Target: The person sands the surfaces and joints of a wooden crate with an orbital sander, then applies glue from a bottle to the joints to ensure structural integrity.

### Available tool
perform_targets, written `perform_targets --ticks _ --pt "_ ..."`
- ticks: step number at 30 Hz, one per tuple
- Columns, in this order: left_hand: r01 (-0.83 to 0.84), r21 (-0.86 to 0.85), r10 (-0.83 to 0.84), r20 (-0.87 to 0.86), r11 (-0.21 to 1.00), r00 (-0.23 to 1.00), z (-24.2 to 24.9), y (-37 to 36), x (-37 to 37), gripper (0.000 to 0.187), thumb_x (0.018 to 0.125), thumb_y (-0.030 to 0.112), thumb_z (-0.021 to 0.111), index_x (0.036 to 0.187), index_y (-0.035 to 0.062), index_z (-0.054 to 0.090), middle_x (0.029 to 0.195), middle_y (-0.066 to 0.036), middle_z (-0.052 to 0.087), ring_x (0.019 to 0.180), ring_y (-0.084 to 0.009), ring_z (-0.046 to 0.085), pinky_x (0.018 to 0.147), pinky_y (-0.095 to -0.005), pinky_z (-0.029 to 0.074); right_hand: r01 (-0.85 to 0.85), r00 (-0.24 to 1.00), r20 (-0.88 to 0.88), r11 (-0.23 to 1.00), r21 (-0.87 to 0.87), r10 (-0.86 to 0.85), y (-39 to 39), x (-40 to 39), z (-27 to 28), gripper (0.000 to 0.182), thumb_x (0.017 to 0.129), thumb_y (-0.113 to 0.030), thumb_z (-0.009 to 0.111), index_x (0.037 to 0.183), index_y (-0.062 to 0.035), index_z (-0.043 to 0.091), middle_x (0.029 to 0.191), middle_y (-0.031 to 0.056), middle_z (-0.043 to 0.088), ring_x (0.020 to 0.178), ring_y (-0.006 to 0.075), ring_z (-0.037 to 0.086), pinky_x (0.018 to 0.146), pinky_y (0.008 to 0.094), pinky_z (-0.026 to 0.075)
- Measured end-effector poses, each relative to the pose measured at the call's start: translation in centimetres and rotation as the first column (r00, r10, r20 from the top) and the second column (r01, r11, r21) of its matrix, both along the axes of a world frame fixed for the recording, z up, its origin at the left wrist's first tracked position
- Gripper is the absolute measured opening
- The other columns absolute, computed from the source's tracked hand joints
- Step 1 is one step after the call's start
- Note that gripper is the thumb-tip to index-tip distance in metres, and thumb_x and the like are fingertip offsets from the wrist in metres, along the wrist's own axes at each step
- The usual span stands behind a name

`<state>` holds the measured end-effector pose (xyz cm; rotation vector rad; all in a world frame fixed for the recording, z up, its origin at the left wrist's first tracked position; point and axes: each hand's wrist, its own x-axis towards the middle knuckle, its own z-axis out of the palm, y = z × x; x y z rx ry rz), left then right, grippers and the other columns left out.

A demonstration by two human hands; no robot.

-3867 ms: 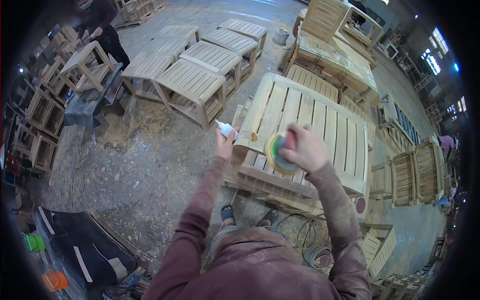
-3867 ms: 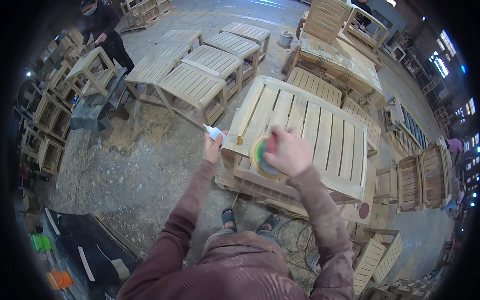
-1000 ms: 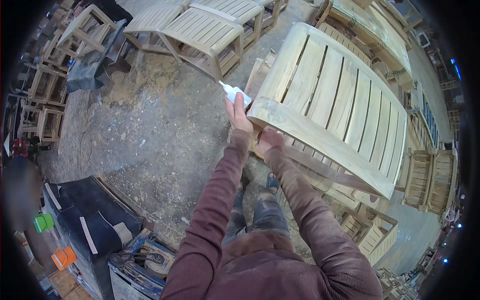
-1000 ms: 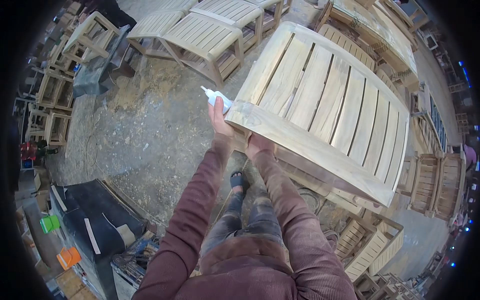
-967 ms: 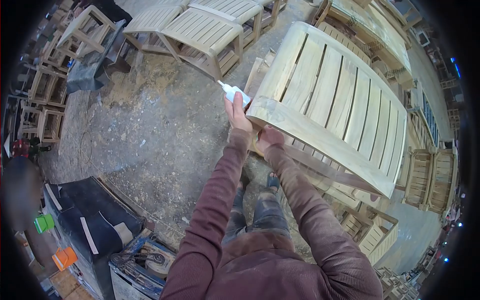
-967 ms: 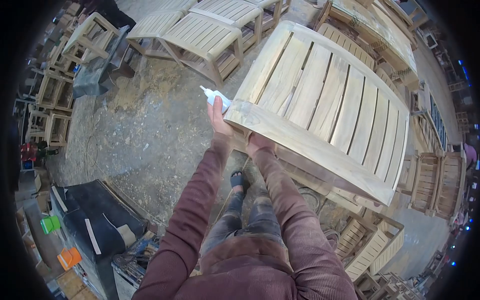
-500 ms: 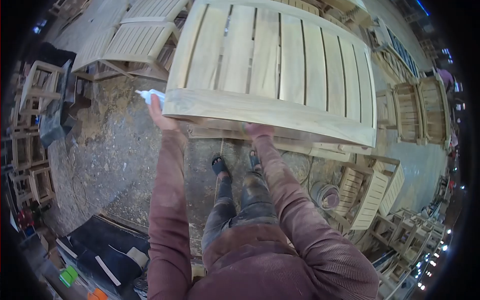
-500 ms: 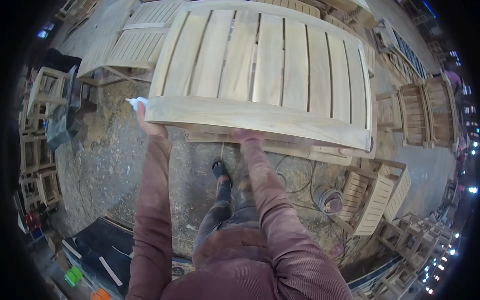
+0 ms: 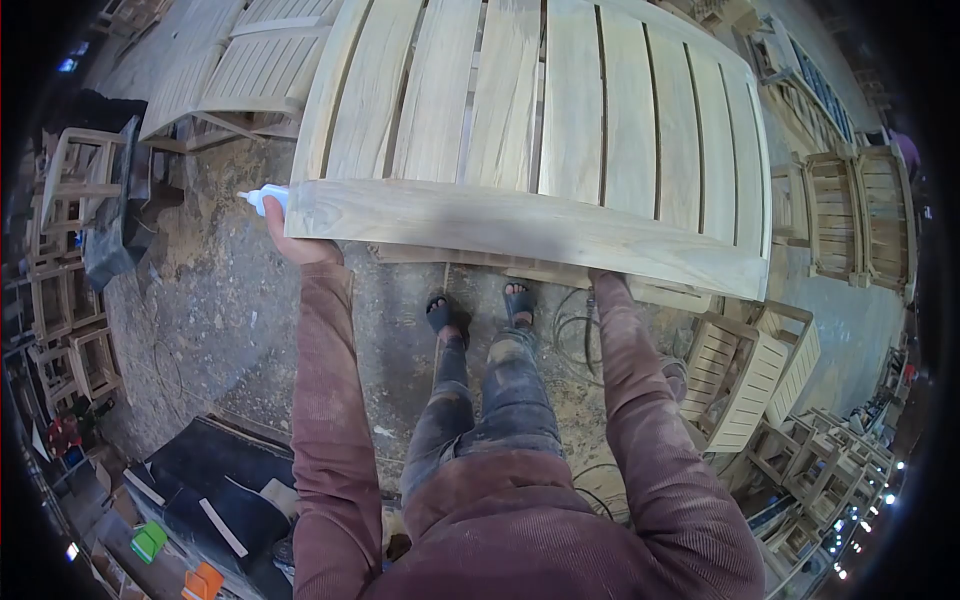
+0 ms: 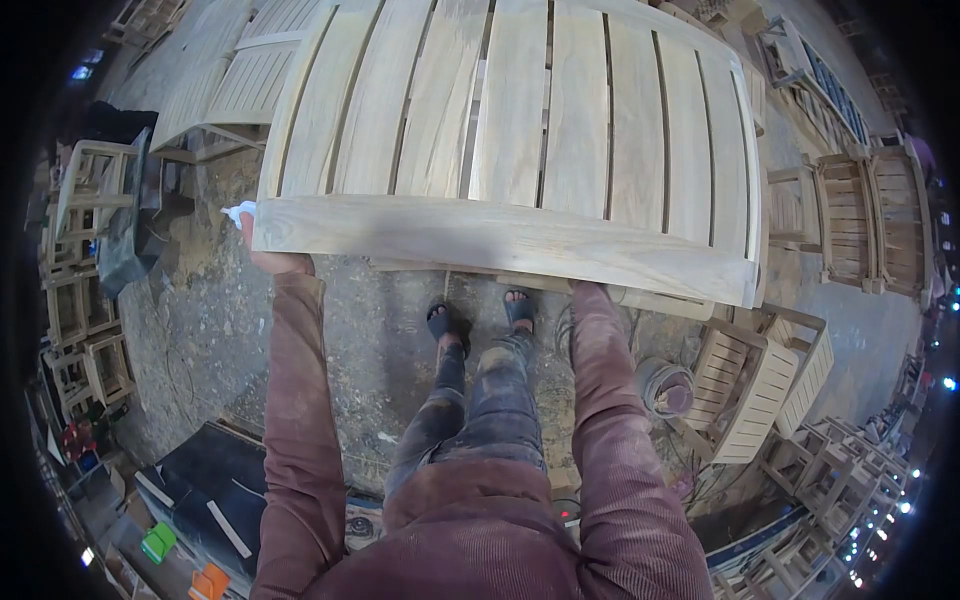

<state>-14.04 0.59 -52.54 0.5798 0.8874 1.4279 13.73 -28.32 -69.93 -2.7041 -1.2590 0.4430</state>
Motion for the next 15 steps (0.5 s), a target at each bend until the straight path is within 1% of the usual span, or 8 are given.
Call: perform_targets --ticks 3,5,8,9,10,12,15 --pt "0.001 -0.024 -0.001 0.005 1.0 1.0 0.0 0.1 0.0 0.045 0.092 0.04 0.047 0.117 0.0025 0.044 0.106 -0.011 0.055 0.095 -0.0214 0.057 0.084 -0.0358 0.046 -0.012 1.0 -0.006 1.0 0.013 0.012 4.7 -2.2 -0.5 0.054 0.083 -0.047 0.045 0.125 -0.0141 0.051 0.131 0.0104 0.048 0.122 0.0302 0.042 0.104 0.0414 0.032" --pt "-0.01 -0.014 0.009 -0.024 1.0 1.0 -0.5 0.4 -0.3 0.043 0.093 0.041 0.042 0.114 0.0035 0.048 0.108 -0.009 0.057 0.1 -0.0227 0.056 0.088 -0.0376 0.043 -0.024 1.0 -0.016 0.999 0.025 0.025 7.4 -6.0 -0.5 0.054 0.082 -0.047 0.046 0.125 -0.014 0.052 0.13 0.0105 0.049 0.122 0.0302 0.043 0.103 0.0414 0.032" --pt "-0.056 -0.018 0.055 -0.057 0.998 0.997 -0.1 0.3 0.0 0.042 0.093 0.04 0.043 0.114 0.0033 0.048 0.108 -0.009 0.057 0.1 -0.0226 0.056 0.088 -0.0371 0.043 -0.044 0.999 -0.027 0.998 0.047 0.045 11.5 -11.2 -0.4 0.053 0.082 -0.047 0.046 0.124 -0.0138 0.052 0.129 0.0107 0.049 0.121 0.0302 0.043 0.103 0.0413 0.032" --pt "-0.058 -0.013 0.057 -0.062 0.998 0.996 0.0 0.3 0.0 0.042 0.093 0.04 0.043 0.114 0.0033 0.048 0.108 -0.009 0.057 0.1 -0.0226 0.056 0.088 -0.0371 0.043 -0.046 0.998 -0.031 0.997 0.055 0.048 14.8 -12.5 -0.5 0.053 0.082 -0.046 0.046 0.124 -0.0138 0.052 0.129 0.0107 0.049 0.121 0.0302 0.043 0.103 0.0413 0.032" --pt "-0.052 -0.014 0.051 -0.064 0.999 0.997 0.1 0.3 0.0 0.042 0.093 0.039 0.043 0.114 0.0033 0.048 0.108 -0.009 0.057 0.1 -0.0224 0.056 0.088 -0.0369 0.043 -0.047 0.998 -0.033 0.997 0.063 0.049 16.1 -13.8 -0.4 0.053 0.082 -0.046 0.046 0.124 -0.0137 0.052 0.129 0.0107 0.049 0.121 0.0302 0.043 0.103 0.0413 0.032" --pt "-0.045 -0.017 0.043 -0.067 0.999 0.997 0.1 0.4 -0.1 0.042 0.093 0.039 0.044 0.114 0.0034 0.048 0.108 -0.009 0.057 0.1 -0.0222 0.056 0.088 -0.0367 0.043 -0.047 0.998 -0.034 0.996 0.071 0.05 16.4 -17.1 0.1 0.053 0.082 -0.046 0.047 0.123 -0.0136 0.052 0.128 0.0108 0.05 0.12 0.0303 0.044 0.102 0.0413 0.033" --pt "-0.009 -0.004 0.009 -0.071 1.0 0.997 -0.3 0.4 -0.4 0.041 0.094 0.039 0.043 0.114 0.0034 0.049 0.108 -0.009 0.057 0.1 -0.022 0.056 0.088 -0.0369 0.043 -0.05 0.998 -0.035 0.996 0.068 0.053 20.5 -18.6 -0.1 0.053 0.082 -0.046 0.047 0.123 -0.0134 0.053 0.128 0.011 0.05 0.12 0.0303 0.044 0.102 0.0412 0.033"
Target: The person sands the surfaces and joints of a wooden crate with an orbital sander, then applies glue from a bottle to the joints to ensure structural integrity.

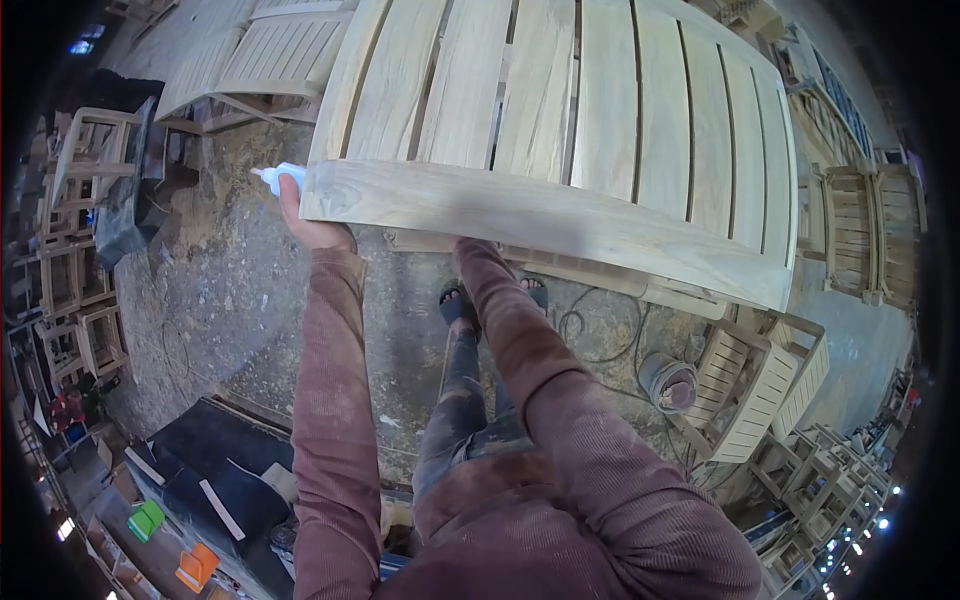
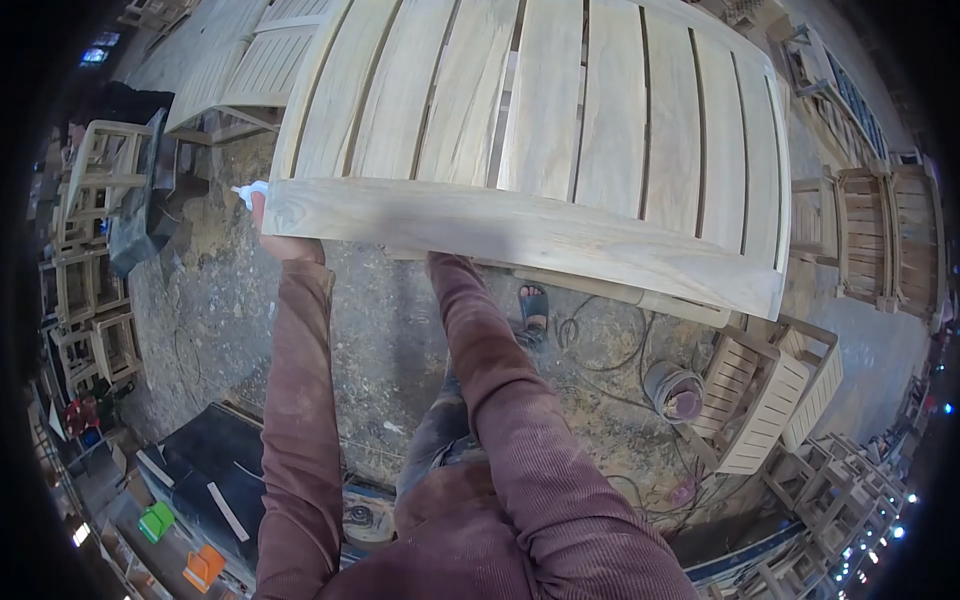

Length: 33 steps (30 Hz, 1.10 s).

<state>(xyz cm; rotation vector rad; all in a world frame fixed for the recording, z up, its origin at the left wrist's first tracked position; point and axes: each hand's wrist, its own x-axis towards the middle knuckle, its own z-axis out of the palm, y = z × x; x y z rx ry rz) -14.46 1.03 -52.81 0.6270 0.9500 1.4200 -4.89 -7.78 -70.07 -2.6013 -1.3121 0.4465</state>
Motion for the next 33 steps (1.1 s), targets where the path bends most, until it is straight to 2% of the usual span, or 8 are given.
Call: perform_targets --ticks 4,9,11,12,16,24,26,33 --pt "0.002 0.012 -0.002 0.022 1.0 1.0 -0.2 0.2 -0.3 0.044 0.092 0.037 0.047 0.117 0.0021 0.045 0.103 -0.01 0.055 0.094 -0.0213 0.057 0.083 -0.0357 0.047 -0.017 1.0 -0.004 1.0 -0.004 0.017 -1.4 1.7 -0.5 0.052 0.082 -0.045 0.047 0.122 -0.0132 0.053 0.126 0.0112 0.051 0.119 0.0304 0.045 0.101 0.0411 0.034" --pt "0.016 0.007 -0.016 0.025 1.0 1.0 0.2 -0.2 0.0 0.041 0.092 0.038 0.047 0.113 0.0026 0.045 0.101 -0.01 0.054 0.093 -0.0214 0.057 0.083 -0.0357 0.047 -0.019 1.0 0.021 1.0 -0.019 0.019 -11.1 9.8 -0.7 0.052 0.081 -0.045 0.048 0.121 -0.013 0.053 0.125 0.0114 0.051 0.118 0.0304 0.046 0.101 0.041 0.034" --pt "-0.04 -0.037 0.041 0.037 0.999 0.998 0.2 -0.3 0.3 0.039 0.092 0.039 0.044 0.109 0.0047 0.049 0.104 -0.009 0.058 0.098 -0.0228 0.057 0.086 -0.0372 0.045 -0.02 1.0 0.023 1.0 -0.019 0.021 -16.8 13.2 -0.1 0.051 0.081 -0.045 0.048 0.121 -0.0129 0.054 0.125 0.0115 0.051 0.117 0.0304 0.046 0.1 0.041 0.034" --pt "-0.041 -0.039 0.042 0.038 0.998 0.998 0.2 -0.3 0.3 0.039 0.092 0.039 0.044 0.109 0.0047 0.049 0.104 -0.009 0.058 0.098 -0.0228 0.057 0.086 -0.0372 0.045 -0.022 0.999 0.025 1.0 -0.018 0.022 -15.2 15.0 -0.6 0.051 0.081 -0.045 0.048 0.121 -0.0128 0.054 0.124 0.0115 0.052 0.117 0.0305 0.046 0.1 0.0409 0.035" --pt "-0.039 -0.03 0.041 0.045 0.999 0.998 0.1 -0.5 0.4 0.039 0.092 0.04 0.044 0.109 0.0048 0.049 0.103 -0.009 0.058 0.096 -0.0228 0.058 0.084 -0.0375 0.046 -0.039 0.999 0.029 0.999 -0.023 0.04 -18.7 15.3 0.0 0.051 0.081 -0.044 0.049 0.12 -0.0126 0.054 0.123 0.0117 0.052 0.116 0.0305 0.047 0.1 0.0409 0.035" --pt "-0.091 -0.001 0.091 0.007 0.996 0.996 -0.4 0.0 0.1 0.04 0.092 0.039 0.045 0.111 0.0046 0.049 0.104 -0.009 0.058 0.097 -0.0225 0.058 0.086 -0.0372 0.045 -0.078 0.997 0.02 0.997 -0.013 0.078 -9.3 6.7 -1.4 0.05 0.08 -0.043 0.05 0.119 -0.0122 0.055 0.121 0.0121 0.053 0.114 0.0306 0.048 0.098 0.0407 0.036" --pt "-0.058 0.019 0.058 0.012 0.998 0.998 -0.7 0.1 -0.1 0.04 0.093 0.038 0.045 0.113 0.0043 0.048 0.105 -0.009 0.058 0.097 -0.0219 0.058 0.086 -0.0365 0.045 -0.084 0.996 0.025 0.996 -0.01 0.084 -6.1 6.0 -2.1 0.05 0.08 -0.043 0.05 0.119 -0.0121 0.055 0.121 0.0122 0.054 0.114 0.0306 0.048 0.098 0.0407 0.036" --pt "0.037 0.01 -0.036 -0.05 0.999 0.998 -0.3 0.2 -0.4 0.04 0.093 0.038 0.045 0.114 0.0038 0.048 0.105 -0.009 0.058 0.097 -0.0218 0.058 0.086 -0.0358 0.045 -0.084 0.996 0.04 0.996 -0.007 0.084 -8.7 8.5 -2.1 0.049 0.08 -0.043 0.051 0.117 -0.0117 0.056 0.119 0.0125 0.055 0.112 0.0307 0.049 0.097 0.0405 0.037"
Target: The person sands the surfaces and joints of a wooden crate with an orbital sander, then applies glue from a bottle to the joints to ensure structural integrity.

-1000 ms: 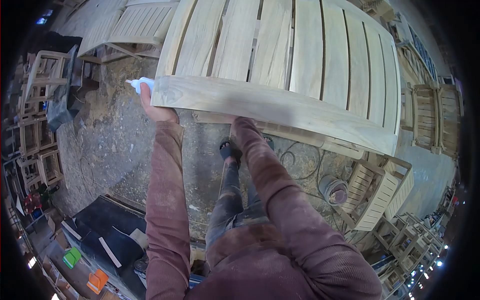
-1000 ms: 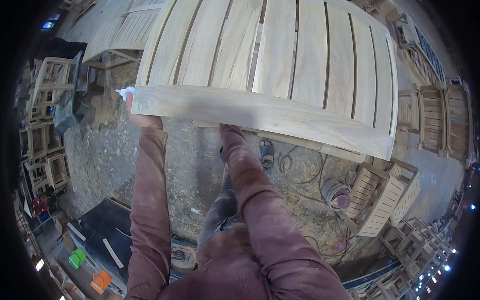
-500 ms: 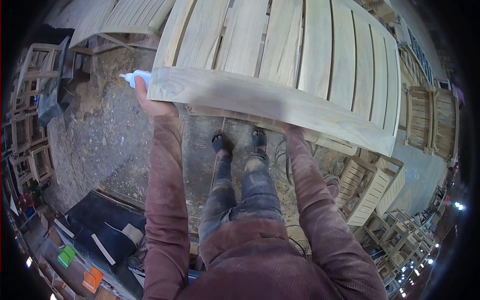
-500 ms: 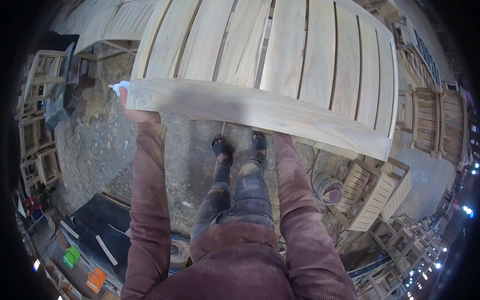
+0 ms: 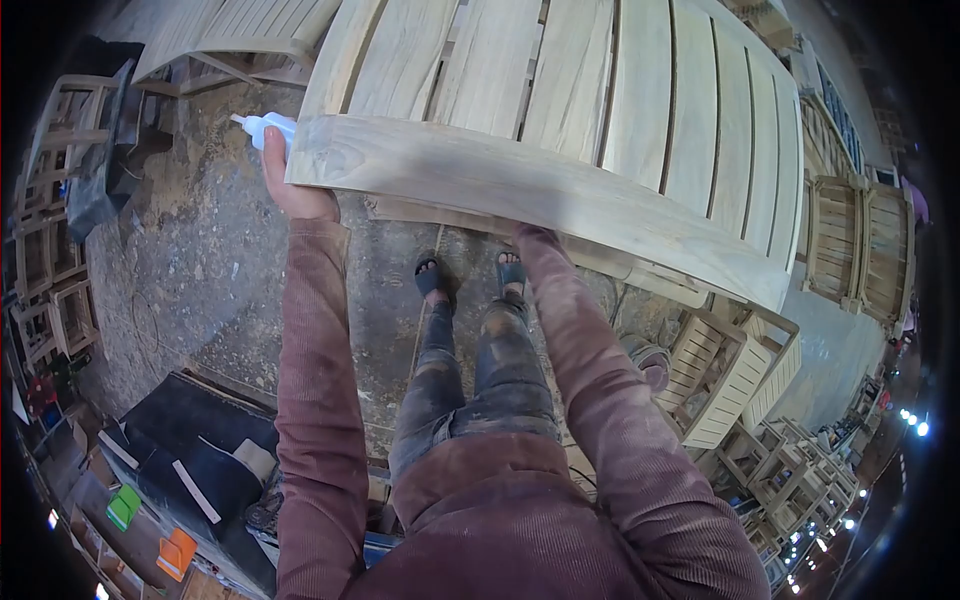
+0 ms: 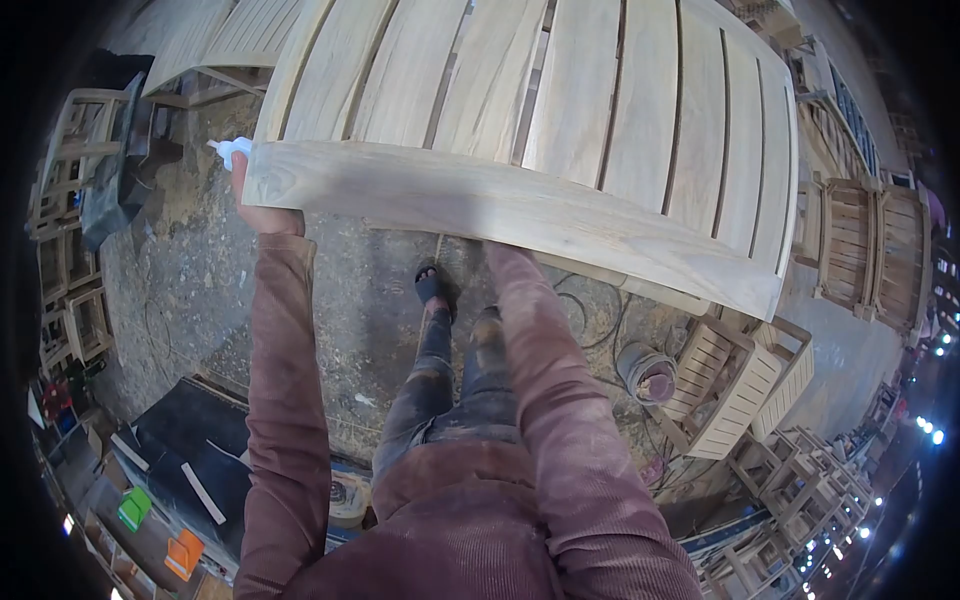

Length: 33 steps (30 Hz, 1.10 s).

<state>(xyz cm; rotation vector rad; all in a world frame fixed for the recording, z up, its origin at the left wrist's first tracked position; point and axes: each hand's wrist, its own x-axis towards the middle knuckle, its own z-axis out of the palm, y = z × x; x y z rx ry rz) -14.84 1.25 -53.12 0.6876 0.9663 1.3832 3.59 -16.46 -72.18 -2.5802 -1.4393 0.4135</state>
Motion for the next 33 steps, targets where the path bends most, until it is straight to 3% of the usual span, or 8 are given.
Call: perform_targets --ticks 2,8,18,29,33 --pt "-0.021 -0.006 0.021 0.067 1.0 0.998 0.5 -0.4 0.3 0.04 0.091 0.035 0.05 0.112 0.0013 0.048 0.1 -0.009 0.055 0.093 -0.0195 0.056 0.082 -0.0345 0.046 0.001 1.0 0.005 1.0 0.004 -0.001 -2.3 2.6 0.2 0.049 0.08 -0.042 0.051 0.117 -0.0116 0.056 0.118 0.0126 0.055 0.112 0.0307 0.049 0.097 0.0405 0.037" --pt "-0.023 -0.024 0.025 0.089 0.999 0.996 0.3 -0.5 0.3 0.042 0.091 0.038 0.049 0.112 0.0011 0.048 0.1 -0.01 0.055 0.093 -0.0203 0.056 0.082 -0.0348 0.046 -0.009 1.0 0.001 1.0 0.028 0.009 -8.0 8.6 1.2 0.048 0.079 -0.042 0.052 0.116 -0.0113 0.056 0.117 0.0128 0.056 0.111 0.0308 0.05 0.096 0.0403 0.038" --pt "-0.043 -0.01 0.044 0.078 0.999 0.996 0.5 -0.8 0.4 0.041 0.092 0.037 0.048 0.111 0.0013 0.048 0.099 -0.01 0.055 0.09 -0.02 0.057 0.081 -0.0342 0.047 -0.025 1.0 -0.007 0.999 0.031 0.025 -5.7 3.2 0.6 0.047 0.079 -0.041 0.053 0.114 -0.0107 0.057 0.114 0.0133 0.057 0.108 0.0309 0.052 0.095 0.0401 0.039" --pt "-0.108 -0.044 0.109 0.033 0.993 0.993 0.7 -0.8 0.8 0.043 0.091 0.037 0.049 0.111 -0.0006 0.048 0.097 -0.011 0.055 0.09 -0.021 0.057 0.081 -0.0349 0.047 -0.053 0.999 -0.006 0.995 0.085 0.054 -8.1 7.4 1.0 0.046 0.078 -0.04 0.055 0.113 -0.0101 0.058 0.111 0.0138 0.059 0.106 0.0311 0.054 0.093 0.0399 0.041" --pt "-0.099 -0.03 0.101 0.049 0.995 0.994 0.8 -0.8 0.8 0.042 0.091 0.037 0.048 0.11 -0.0005 0.049 0.097 -0.011 0.055 0.091 -0.0205 0.057 0.081 -0.0352 0.047 -0.057 0.998 -0.002 0.994 0.096 0.058 -3.8 2.3 0.1 0.045 0.078 -0.039 0.055 0.112 -0.0099 0.059 0.11 0.014 0.059 0.105 0.0311 0.054 0.092 0.0398 0.041"
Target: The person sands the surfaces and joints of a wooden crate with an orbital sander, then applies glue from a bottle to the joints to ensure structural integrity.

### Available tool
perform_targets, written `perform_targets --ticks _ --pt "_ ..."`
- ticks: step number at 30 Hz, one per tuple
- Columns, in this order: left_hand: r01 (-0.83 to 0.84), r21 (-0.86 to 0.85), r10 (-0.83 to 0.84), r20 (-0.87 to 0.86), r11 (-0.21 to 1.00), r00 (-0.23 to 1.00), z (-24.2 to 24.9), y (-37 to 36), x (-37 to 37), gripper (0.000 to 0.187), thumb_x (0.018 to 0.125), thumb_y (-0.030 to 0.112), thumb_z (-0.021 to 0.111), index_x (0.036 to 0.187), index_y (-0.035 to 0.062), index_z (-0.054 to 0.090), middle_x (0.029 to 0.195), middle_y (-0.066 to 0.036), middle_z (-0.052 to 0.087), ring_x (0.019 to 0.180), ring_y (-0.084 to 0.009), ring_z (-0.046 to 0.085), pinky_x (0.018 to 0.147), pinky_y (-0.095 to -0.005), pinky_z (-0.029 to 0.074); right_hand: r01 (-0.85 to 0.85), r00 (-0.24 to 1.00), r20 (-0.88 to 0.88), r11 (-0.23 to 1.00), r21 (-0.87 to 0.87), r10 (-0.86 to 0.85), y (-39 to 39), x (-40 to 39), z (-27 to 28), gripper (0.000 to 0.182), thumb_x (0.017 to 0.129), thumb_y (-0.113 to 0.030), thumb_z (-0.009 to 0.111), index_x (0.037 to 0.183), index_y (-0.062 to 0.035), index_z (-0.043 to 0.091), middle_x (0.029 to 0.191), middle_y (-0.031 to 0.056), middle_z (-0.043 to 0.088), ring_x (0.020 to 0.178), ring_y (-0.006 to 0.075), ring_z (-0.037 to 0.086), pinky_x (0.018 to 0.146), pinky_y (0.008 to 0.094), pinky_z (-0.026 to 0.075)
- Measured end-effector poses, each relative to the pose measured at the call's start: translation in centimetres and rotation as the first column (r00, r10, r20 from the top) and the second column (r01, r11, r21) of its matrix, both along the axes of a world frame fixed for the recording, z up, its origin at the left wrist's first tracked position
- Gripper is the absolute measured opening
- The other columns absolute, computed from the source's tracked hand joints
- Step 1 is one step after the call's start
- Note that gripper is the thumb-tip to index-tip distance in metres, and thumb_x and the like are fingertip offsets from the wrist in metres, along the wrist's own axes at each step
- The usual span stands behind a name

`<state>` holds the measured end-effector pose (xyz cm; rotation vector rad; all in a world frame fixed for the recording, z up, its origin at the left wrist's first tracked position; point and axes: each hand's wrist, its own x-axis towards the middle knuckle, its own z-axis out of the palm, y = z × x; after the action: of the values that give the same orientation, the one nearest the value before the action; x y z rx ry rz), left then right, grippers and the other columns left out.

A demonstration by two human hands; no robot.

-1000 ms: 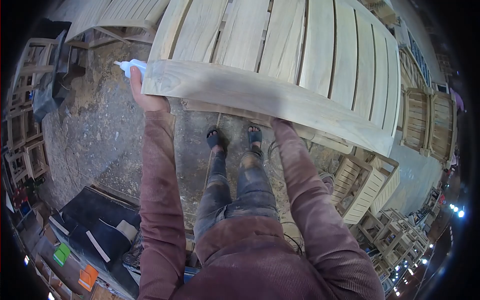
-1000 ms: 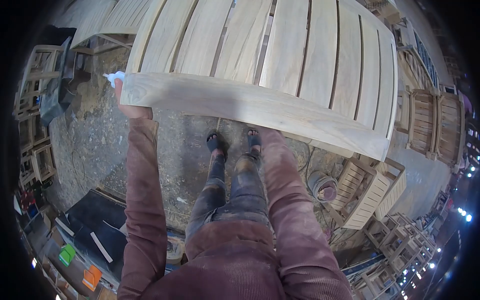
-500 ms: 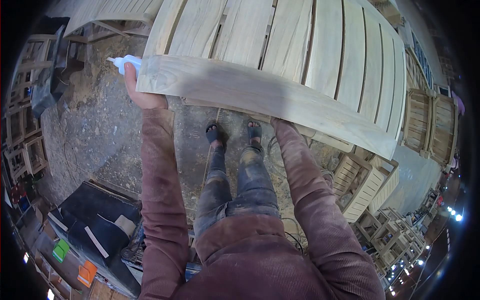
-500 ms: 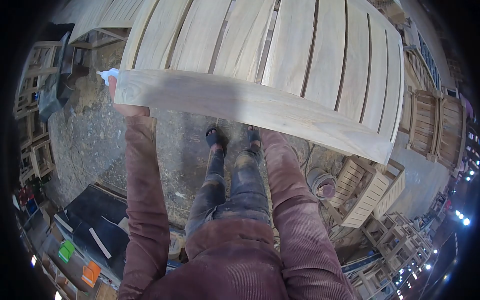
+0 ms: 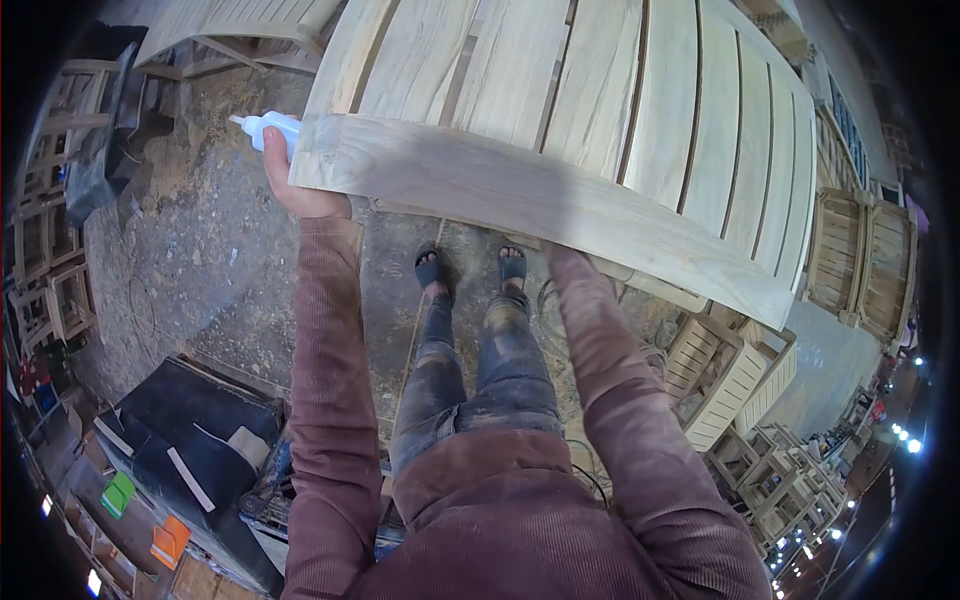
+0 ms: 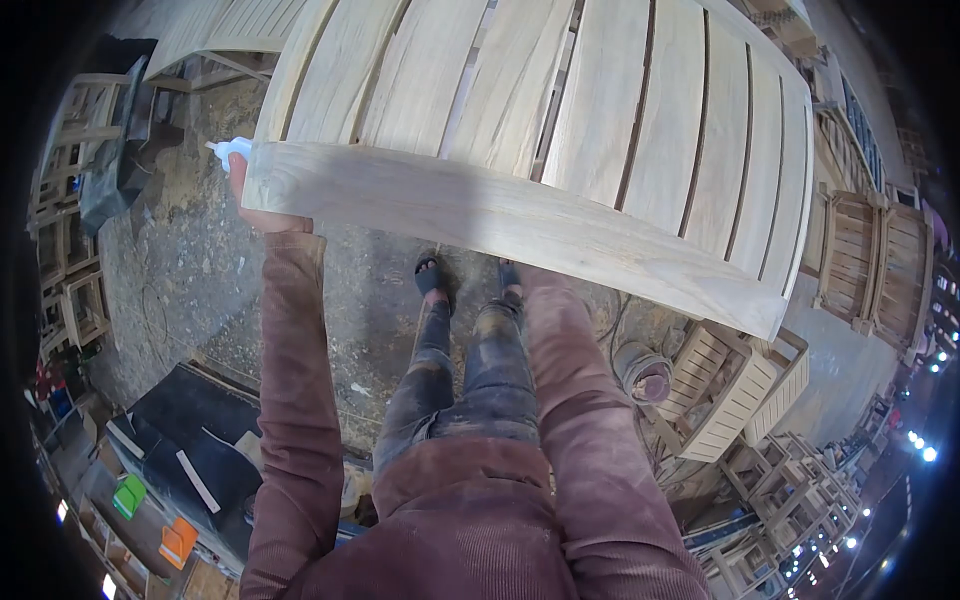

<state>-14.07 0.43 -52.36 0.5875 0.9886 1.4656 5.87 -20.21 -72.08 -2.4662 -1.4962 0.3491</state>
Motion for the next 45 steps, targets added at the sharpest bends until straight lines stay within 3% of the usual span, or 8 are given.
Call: perform_targets --ticks 9,21,26,31,32,34,37,45 --pt "0.052 0.029 -0.051 -0.01 0.998 0.999 -0.3 0.4 -0.5 0.038 0.092 0.036 0.047 0.108 0.0014 0.049 0.096 -0.009 0.054 0.088 -0.0185 0.056 0.08 -0.0332 0.046 0.022 1.0 -0.002 0.999 0.05 -0.022 5.6 -6.9 -0.3 0.044 0.077 -0.038 0.056 0.11 -0.0094 0.059 0.108 0.0144 0.061 0.103 0.0312 0.056 0.091 0.0396 0.042" --pt "0.073 0.009 -0.074 0.061 0.997 0.995 -0.1 0.2 -0.2 0.038 0.092 0.036 0.046 0.107 0.0019 0.049 0.096 -0.01 0.055 0.088 -0.0196 0.057 0.08 -0.0342 0.047 -0.001 1.0 -0.013 0.995 0.102 0.003 -7.7 7.8 1.3 0.043 0.076 -0.037 0.058 0.108 -0.0088 0.061 0.104 0.0149 0.062 0.101 0.0314 0.057 0.089 0.0394 0.044" --pt "0.081 -0.018 -0.08 0.048 0.997 0.996 -2.4 1.2 -1.1 0.041 0.093 0.039 0.045 0.113 0.0037 0.051 0.102 -0.01 0.059 0.093 -0.0219 0.058 0.082 -0.0355 0.047 -0.033 0.999 -0.011 0.991 0.13 0.035 -5.9 9.9 0.5 0.042 0.076 -0.037 0.058 0.108 -0.0085 0.061 0.103 0.0152 0.063 0.1 0.0314 0.058 0.089 0.0393 0.044" --pt "0.067 0.044 -0.068 0.002 0.997 0.998 -1.1 0.8 -0.6 0.036 0.092 0.033 0.047 0.112 0.0035 0.047 0.095 -0.008 0.054 0.087 -0.0177 0.055 0.078 -0.0318 0.044 -0.104 0.995 0.016 0.98 0.171 0.103 -2.6 4.1 0.2 0.042 0.076 -0.036 0.059 0.107 -0.0083 0.061 0.102 0.0154 0.064 0.098 0.0315 0.059 0.088 0.0392 0.045" --pt "0.06 0.048 -0.06 0.003 0.997 0.998 -0.8 0.7 -0.6 0.036 0.092 0.033 0.047 0.112 0.0035 0.047 0.095 -0.008 0.054 0.087 -0.0177 0.055 0.078 -0.0318 0.044 -0.112 0.994 0.018 0.978 0.175 0.11 -1.1 2.5 2.8 0.042 0.076 -0.036 0.059 0.107 -0.0083 0.061 0.102 0.0154 0.064 0.098 0.0315 0.059 0.088 0.0392 0.045" --pt "0.091 0.079 -0.085 -0.081 0.993 0.993 0.2 0.4 -0.6 0.034 0.092 0.033 0.047 0.111 0.0036 0.047 0.092 -0.008 0.054 0.082 -0.0172 0.056 0.075 -0.0311 0.045 -0.128 0.989 -0.113 0.933 -0.337 0.095 4.1 -3.7 11.4 0.035 0.077 -0.028 0.058 0.105 -0.0073 0.059 0.102 0.0149 0.064 0.098 0.0317 0.06 0.087 0.0386 0.046" --pt "0.092 0.089 -0.082 -0.105 0.992 0.991 1.2 0.1 -0.6 0.033 0.092 0.032 0.048 0.11 0.0042 0.046 0.087 -0.008 0.055 0.079 -0.0164 0.056 0.074 -0.0298 0.046 -0.172 0.98 0.06 0.963 -0.207 0.188 7.8 -7.9 12.4 0.031 0.076 -0.022 0.058 0.103 -0.007 0.057 0.1 0.0147 0.064 0.096 0.0304 0.062 0.083 0.0395 0.048" --pt "0.094 0.067 -0.091 -0.056 0.993 0.994 1.9 0.0 -0.6 0.032 0.092 0.03 0.048 0.11 0.0047 0.044 0.088 -0.008 0.053 0.08 -0.0159 0.055 0.075 -0.0302 0.047 -0.215 0.972 0.061 0.965 -0.152 0.226 11.5 -11.5 10.8 0.045 0.077 -0.029 0.056 0.117 -0.0097 0.052 0.096 0.0143 0.066 0.089 0.0289 0.064 0.077 0.0407 0.051"
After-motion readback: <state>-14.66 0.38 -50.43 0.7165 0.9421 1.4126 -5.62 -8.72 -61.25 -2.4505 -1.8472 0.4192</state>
